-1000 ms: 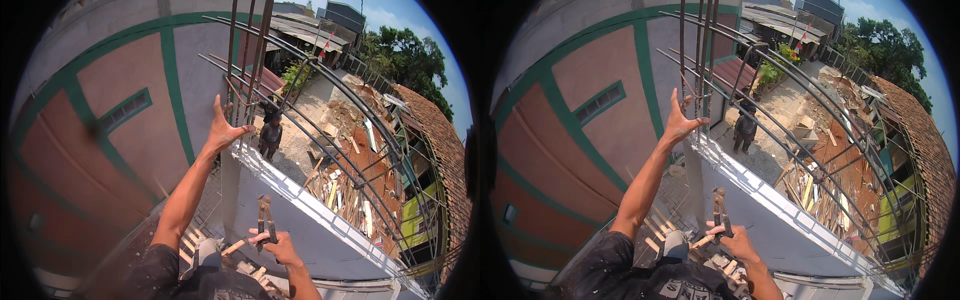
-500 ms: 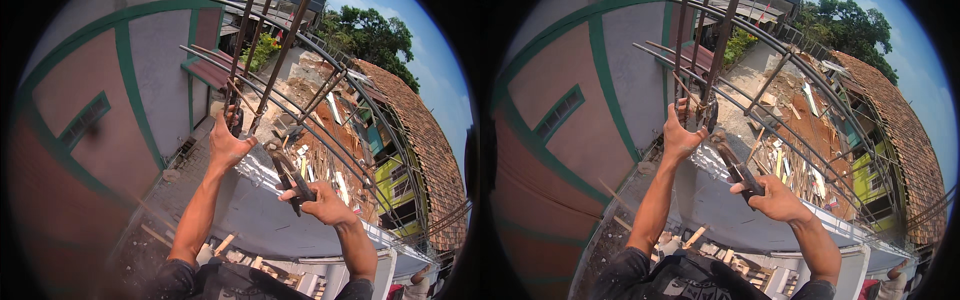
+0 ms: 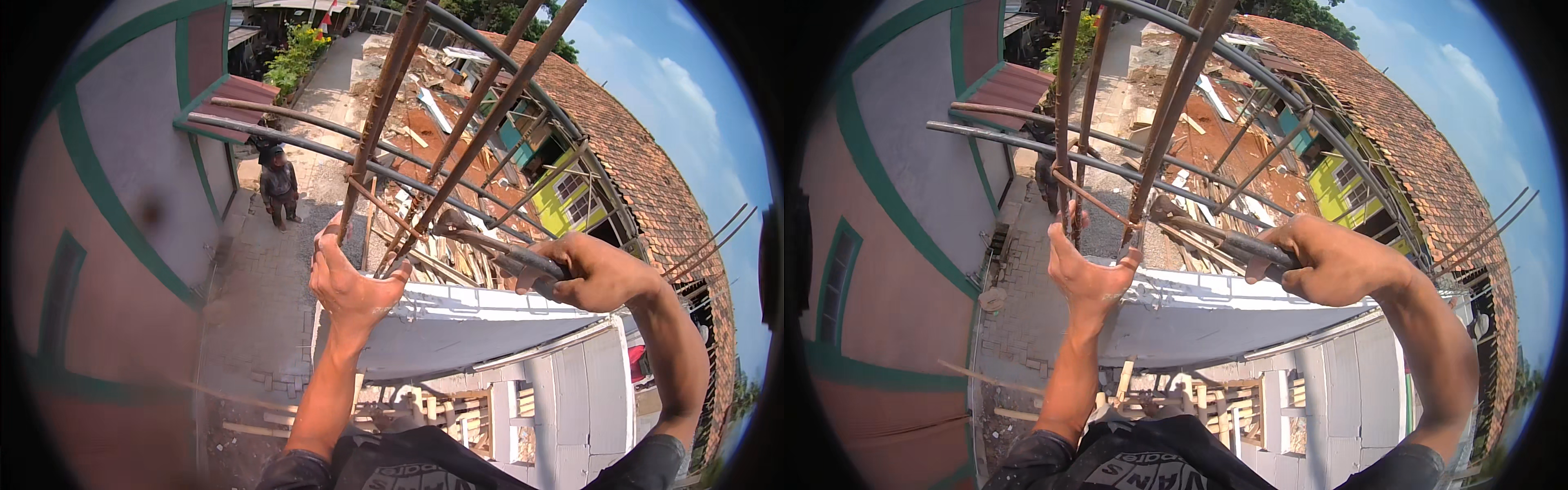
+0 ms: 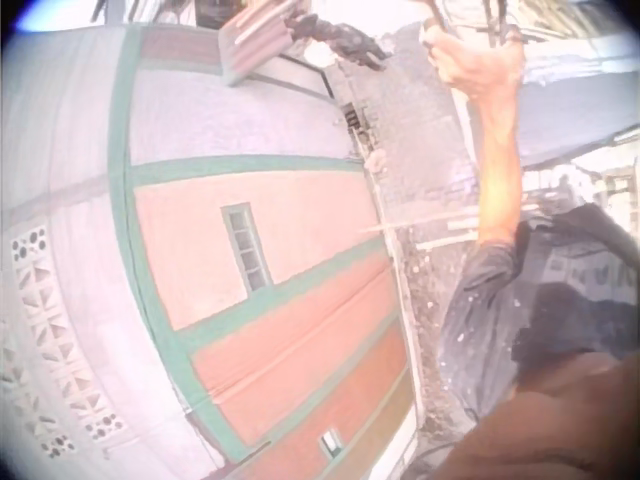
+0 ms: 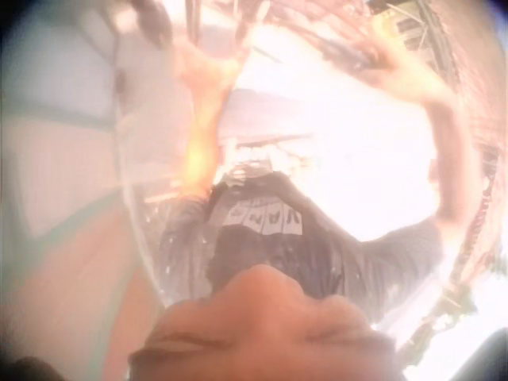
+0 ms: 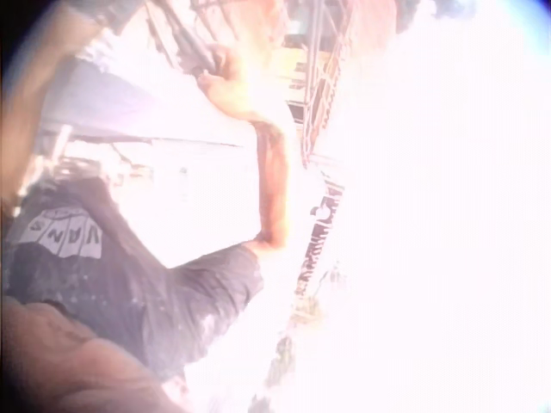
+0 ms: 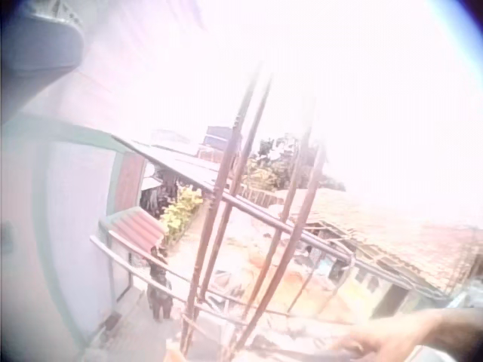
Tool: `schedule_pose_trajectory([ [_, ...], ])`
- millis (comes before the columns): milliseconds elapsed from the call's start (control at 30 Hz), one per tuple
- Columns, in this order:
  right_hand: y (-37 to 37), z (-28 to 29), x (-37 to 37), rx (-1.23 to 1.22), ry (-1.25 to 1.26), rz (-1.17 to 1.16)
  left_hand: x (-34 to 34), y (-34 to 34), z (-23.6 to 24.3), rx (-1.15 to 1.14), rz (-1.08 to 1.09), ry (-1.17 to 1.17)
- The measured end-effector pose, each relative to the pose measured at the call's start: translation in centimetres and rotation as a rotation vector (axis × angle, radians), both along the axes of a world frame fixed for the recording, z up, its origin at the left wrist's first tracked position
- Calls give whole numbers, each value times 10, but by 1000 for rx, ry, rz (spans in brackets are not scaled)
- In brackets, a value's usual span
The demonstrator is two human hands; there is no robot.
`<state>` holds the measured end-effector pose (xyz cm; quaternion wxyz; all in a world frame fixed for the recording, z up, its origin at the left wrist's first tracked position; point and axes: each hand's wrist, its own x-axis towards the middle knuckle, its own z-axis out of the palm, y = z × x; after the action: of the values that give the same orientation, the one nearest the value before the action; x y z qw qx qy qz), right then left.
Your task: The person uses pliers to twist wire and secure vertical rebar rods within a metal frame cage on top of a construction wall.
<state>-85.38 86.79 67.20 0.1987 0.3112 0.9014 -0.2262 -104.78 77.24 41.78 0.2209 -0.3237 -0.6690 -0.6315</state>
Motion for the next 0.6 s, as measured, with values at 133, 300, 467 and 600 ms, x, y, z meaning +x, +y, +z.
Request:
schedule_pose_trajectory([
  [133, -8, 32, -21, 11, -135, -15, -6, 5, -6, 30, 12, 75],
  [300, 1, 43, -26, 13, -174, 43, -8, 6, -9, 68, 41, 148],
  [467, -3, 52, -37, 53, -246, 15, -10, 7, -7, 106, 78, 156],
  [600, 3, 47, -36, 53, -219, 101, -9, 9, -11, 90, 42, 137],
])
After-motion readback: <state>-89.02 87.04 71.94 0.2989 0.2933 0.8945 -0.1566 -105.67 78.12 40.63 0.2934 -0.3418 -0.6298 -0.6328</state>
